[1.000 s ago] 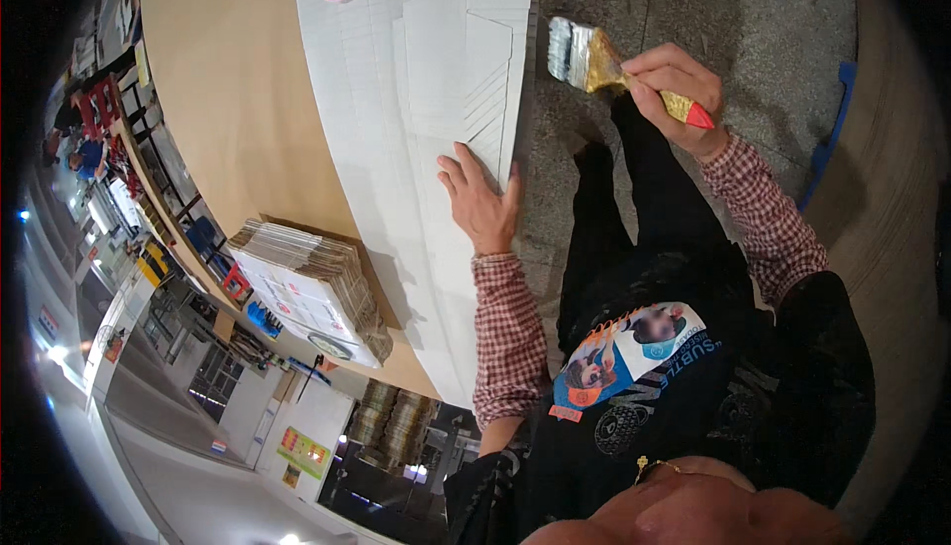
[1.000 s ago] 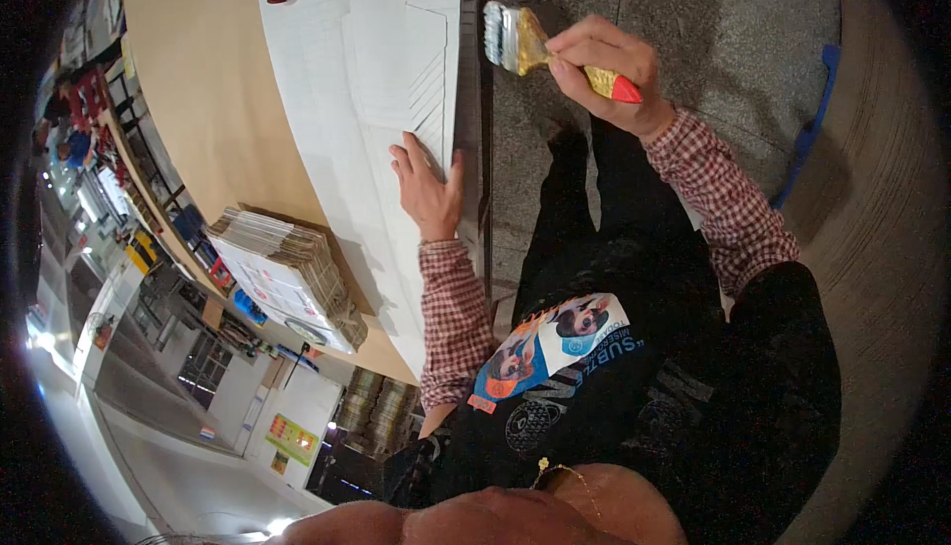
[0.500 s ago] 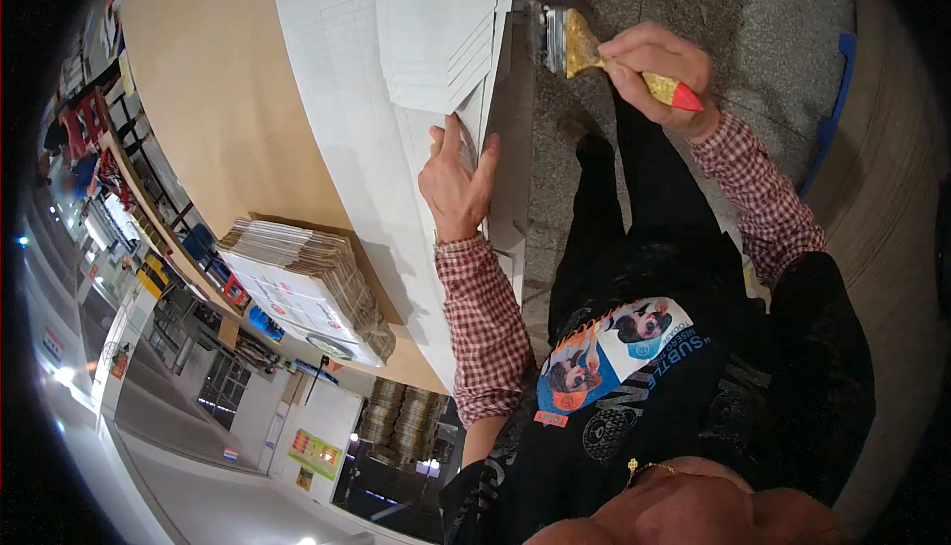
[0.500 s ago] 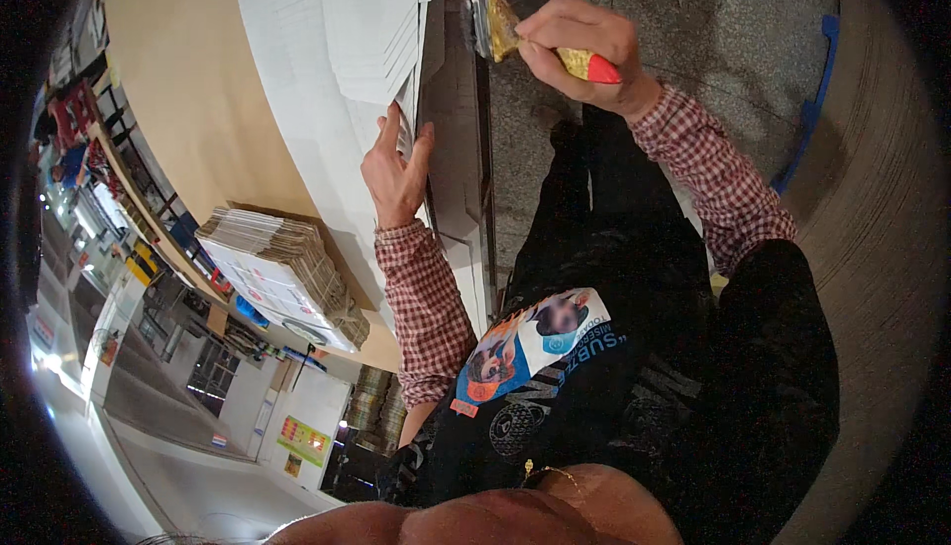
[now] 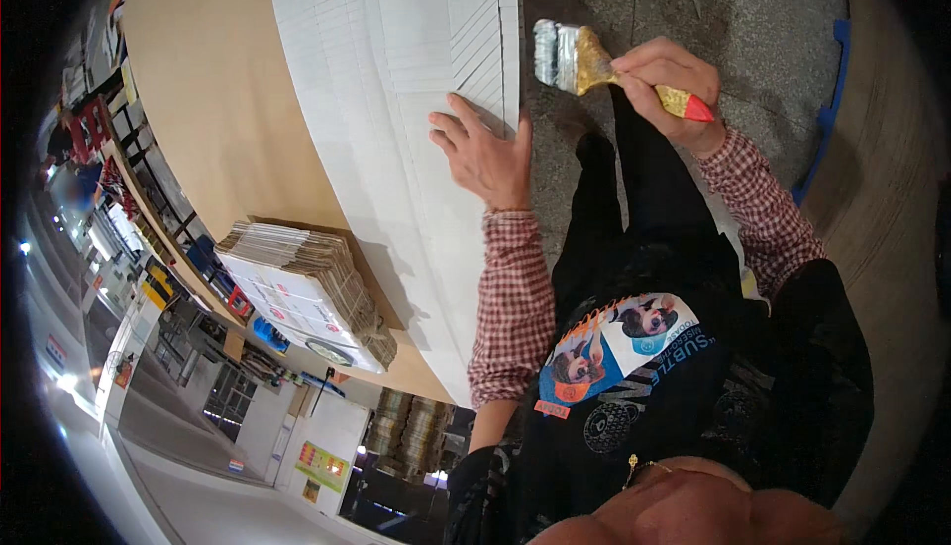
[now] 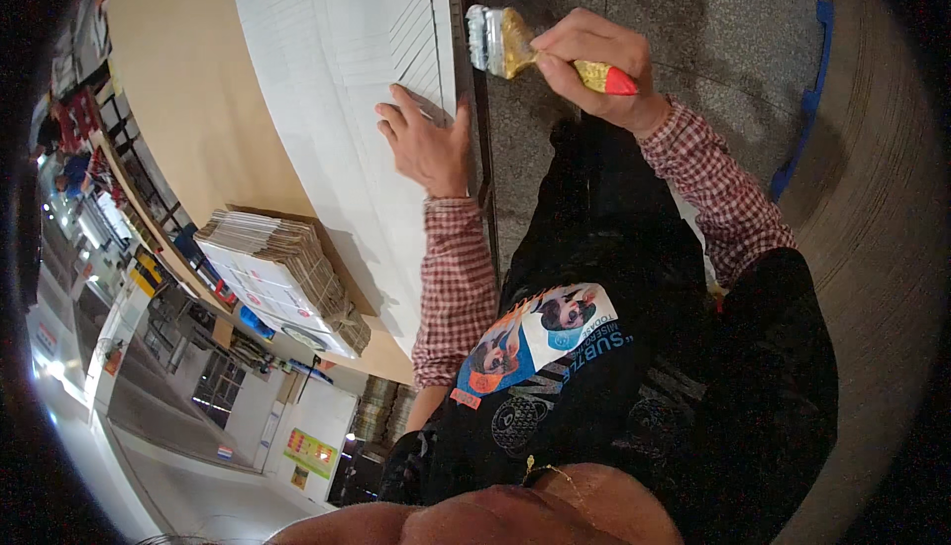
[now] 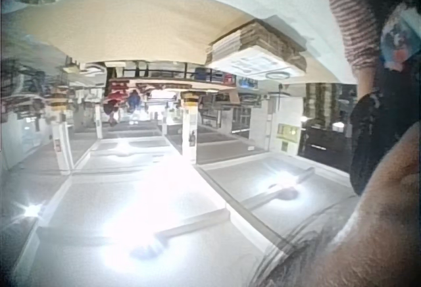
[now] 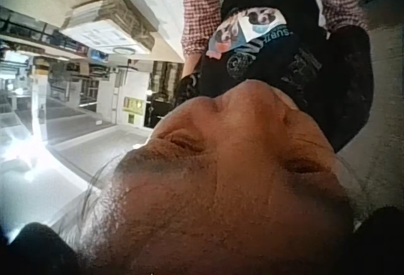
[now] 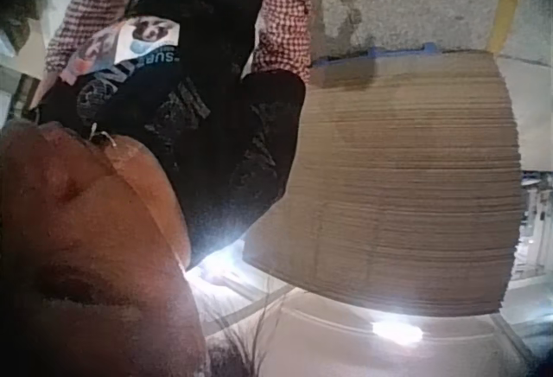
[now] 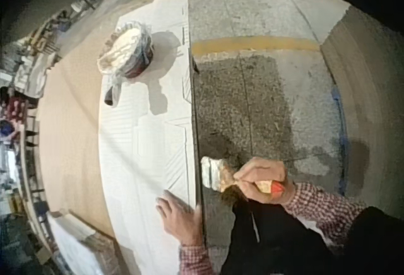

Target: Applying white adhesive to a stack of paper using a brush.

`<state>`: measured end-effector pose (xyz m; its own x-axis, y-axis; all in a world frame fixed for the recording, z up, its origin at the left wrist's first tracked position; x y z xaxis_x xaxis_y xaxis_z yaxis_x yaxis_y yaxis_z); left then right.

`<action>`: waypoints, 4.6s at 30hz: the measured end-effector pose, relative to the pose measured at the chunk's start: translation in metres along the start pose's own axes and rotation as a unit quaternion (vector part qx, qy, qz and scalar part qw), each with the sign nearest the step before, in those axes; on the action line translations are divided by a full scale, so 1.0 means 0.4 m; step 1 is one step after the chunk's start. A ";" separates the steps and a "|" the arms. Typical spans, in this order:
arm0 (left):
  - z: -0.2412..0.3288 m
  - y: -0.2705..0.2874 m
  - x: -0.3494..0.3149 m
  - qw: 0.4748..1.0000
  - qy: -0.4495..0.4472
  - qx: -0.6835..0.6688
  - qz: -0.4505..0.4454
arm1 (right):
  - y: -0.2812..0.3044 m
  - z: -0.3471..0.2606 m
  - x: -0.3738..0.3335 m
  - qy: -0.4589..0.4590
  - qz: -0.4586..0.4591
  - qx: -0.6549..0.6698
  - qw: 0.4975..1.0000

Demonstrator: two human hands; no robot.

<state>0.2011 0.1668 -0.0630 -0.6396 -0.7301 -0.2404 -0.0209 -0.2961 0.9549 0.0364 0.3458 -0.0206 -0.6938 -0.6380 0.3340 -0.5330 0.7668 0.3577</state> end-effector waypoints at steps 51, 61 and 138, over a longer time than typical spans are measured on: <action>-0.211 -0.049 -0.284 0.998 -0.027 0.030 0.045 | -0.078 -0.099 -0.228 0.000 0.027 -0.032 0.999; -0.262 0.047 -0.242 0.971 -0.105 -0.166 -0.139 | -0.120 -0.082 -0.185 0.094 0.057 -0.057 0.992; -0.197 0.024 -0.285 0.991 -0.018 -0.130 0.028 | -0.215 -0.042 1.110 0.163 -0.209 -0.368 0.891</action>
<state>0.3342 0.1987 -0.0399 -0.6616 -0.7287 -0.1769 0.2120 -0.4081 0.8880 -0.2178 -0.0046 0.1118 -0.2678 -0.9359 0.2290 -0.1674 0.2793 0.9455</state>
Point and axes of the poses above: each hand's wrist, its own x-axis towards the middle knuckle, its own y-axis out of the back of the hand, z = x × y, the point moved 6 cm from there along x, towards the middle knuckle, and after that the axes turned 10 degrees about -x, right-handed, at the moved point
